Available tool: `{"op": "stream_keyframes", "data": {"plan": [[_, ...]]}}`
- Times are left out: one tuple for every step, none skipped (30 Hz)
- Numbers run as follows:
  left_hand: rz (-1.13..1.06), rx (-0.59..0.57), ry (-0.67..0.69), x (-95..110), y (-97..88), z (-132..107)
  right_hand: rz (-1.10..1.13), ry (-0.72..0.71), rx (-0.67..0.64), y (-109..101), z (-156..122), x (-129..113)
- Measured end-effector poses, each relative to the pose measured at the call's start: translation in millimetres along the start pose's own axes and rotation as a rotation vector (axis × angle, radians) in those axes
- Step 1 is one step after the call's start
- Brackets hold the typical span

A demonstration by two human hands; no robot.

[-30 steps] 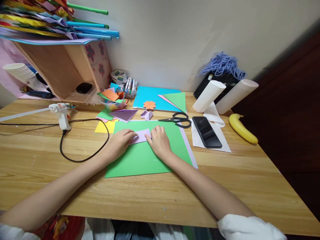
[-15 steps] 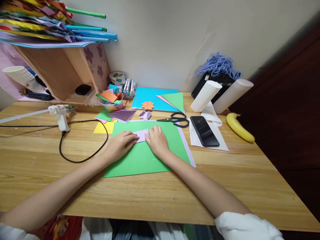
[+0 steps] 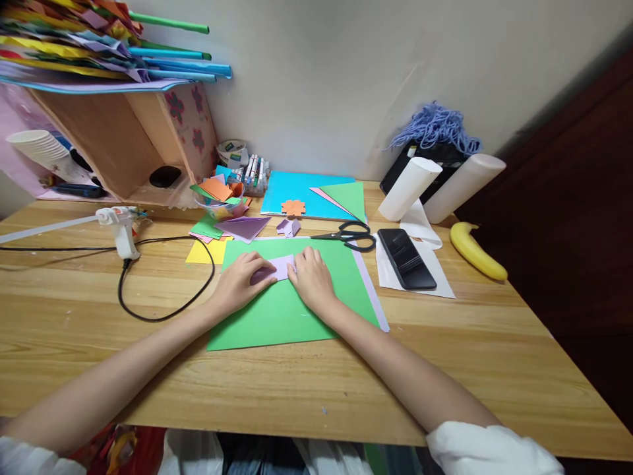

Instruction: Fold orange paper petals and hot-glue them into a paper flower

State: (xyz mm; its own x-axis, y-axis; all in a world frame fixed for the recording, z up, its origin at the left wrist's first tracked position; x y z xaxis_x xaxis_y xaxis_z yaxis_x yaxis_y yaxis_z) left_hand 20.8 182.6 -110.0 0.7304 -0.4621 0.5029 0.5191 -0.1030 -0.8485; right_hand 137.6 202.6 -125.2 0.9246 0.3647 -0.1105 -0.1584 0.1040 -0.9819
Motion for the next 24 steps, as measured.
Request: {"op": "stream_keyframes", "data": {"plan": [[-0.022, 0.0, -0.006, -1.5, 0.1, 0.9, 0.02, 0.009, 0.01, -1.1, -0.3, 0.9], [-0.044, -0.001, -0.013, -3.1, 0.3, 1.8, 0.046, 0.018, 0.028, -3.0, -0.7, 2.1], [-0.064, -0.003, -0.019, -4.6, 0.7, 2.8, 0.075, 0.022, 0.048, -5.4, -1.3, 3.0], [-0.079, -0.004, -0.022, -5.7, 0.9, 3.6, 0.099, 0.017, 0.068, -8.0, -1.8, 3.0], [-0.089, -0.005, -0.023, -6.4, 1.1, 4.4, 0.11, -0.002, 0.084, -10.4, -2.2, 1.7], [-0.097, -0.006, -0.022, -6.8, 1.0, 4.9, 0.109, -0.031, 0.093, -12.4, -2.5, -0.6], [-0.104, -0.008, -0.02, -6.9, 0.9, 5.4, 0.1, -0.064, 0.097, -13.7, -2.7, -3.5], [-0.113, -0.012, -0.016, -7.0, 0.8, 5.7, 0.092, -0.095, 0.096, -14.4, -2.8, -6.2], [-0.126, -0.019, -0.014, -7.4, 0.7, 6.0, 0.087, -0.12, 0.092, -14.7, -2.8, -8.2], [-0.141, -0.031, -0.012, -8.1, 0.8, 6.3, 0.089, -0.135, 0.088, -14.7, -2.6, -9.1], [-0.159, -0.048, -0.011, -9.0, 1.1, 6.7, 0.093, -0.142, 0.084, -14.6, -2.3, -9.1], [-0.178, -0.067, -0.012, -10.4, 1.4, 7.1, 0.098, -0.148, 0.081, -14.4, -1.9, -8.6], [-0.199, -0.092, -0.012, -12.0, 2.0, 7.5, 0.103, -0.163, 0.075, -14.1, -1.6, -8.7], [-0.22, -0.116, -0.012, -13.6, 2.4, 7.9, 0.109, -0.194, 0.066, -13.6, -1.6, -9.9], [-0.242, -0.142, -0.01, -15.0, 2.8, 8.2, 0.119, -0.241, 0.056, -13.3, -1.9, -12.2], [-0.264, -0.167, -0.005, -16.2, 3.0, 8.5, 0.129, -0.306, 0.045, -13.1, -2.8, -15.7], [-0.284, -0.189, 0.002, -17.1, 2.9, 8.6, 0.14, -0.381, 0.035, -13.1, -4.5, -19.8], [-0.302, -0.209, 0.012, -17.7, 2.5, 8.5, 0.147, -0.46, 0.029, -13.5, -6.9, -24.1], [-0.317, -0.224, 0.022, -18.2, 2.0, 8.2, 0.149, -0.534, 0.029, -14.2, -9.7, -27.9], [-0.33, -0.236, 0.031, -18.7, 1.4, 7.8, 0.147, -0.597, 0.032, -14.8, -12.5, -30.9], [-0.341, -0.245, 0.039, -19.1, 0.9, 7.3, 0.143, -0.649, 0.035, -15.1, -15.0, -33.2], [-0.35, -0.251, 0.046, -19.5, 0.4, 6.7, 0.139, -0.689, 0.035, -15.1, -17.0, -34.8], [-0.359, -0.255, 0.052, -20.0, 0.3, 6.1, 0.134, -0.718, 0.032, -14.5, -18.6, -35.8], [-0.366, -0.258, 0.058, -20.3, 0.5, 5.5, 0.128, -0.737, 0.026, -13.6, -19.6, -36.3]]}}
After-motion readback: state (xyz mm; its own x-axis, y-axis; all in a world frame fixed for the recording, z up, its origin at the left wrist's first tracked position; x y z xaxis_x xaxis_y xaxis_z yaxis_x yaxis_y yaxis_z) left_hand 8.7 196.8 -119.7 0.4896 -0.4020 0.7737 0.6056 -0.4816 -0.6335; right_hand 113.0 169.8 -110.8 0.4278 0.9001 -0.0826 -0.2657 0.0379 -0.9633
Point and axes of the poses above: each hand's wrist, its own z-axis towards the middle knuckle, its own y-axis out of the palm, x = y × z, the point moved 9 cm from there along z, towards the middle knuckle, and after that the axes turned 7 degrees about -x, right-handed, at the moved point
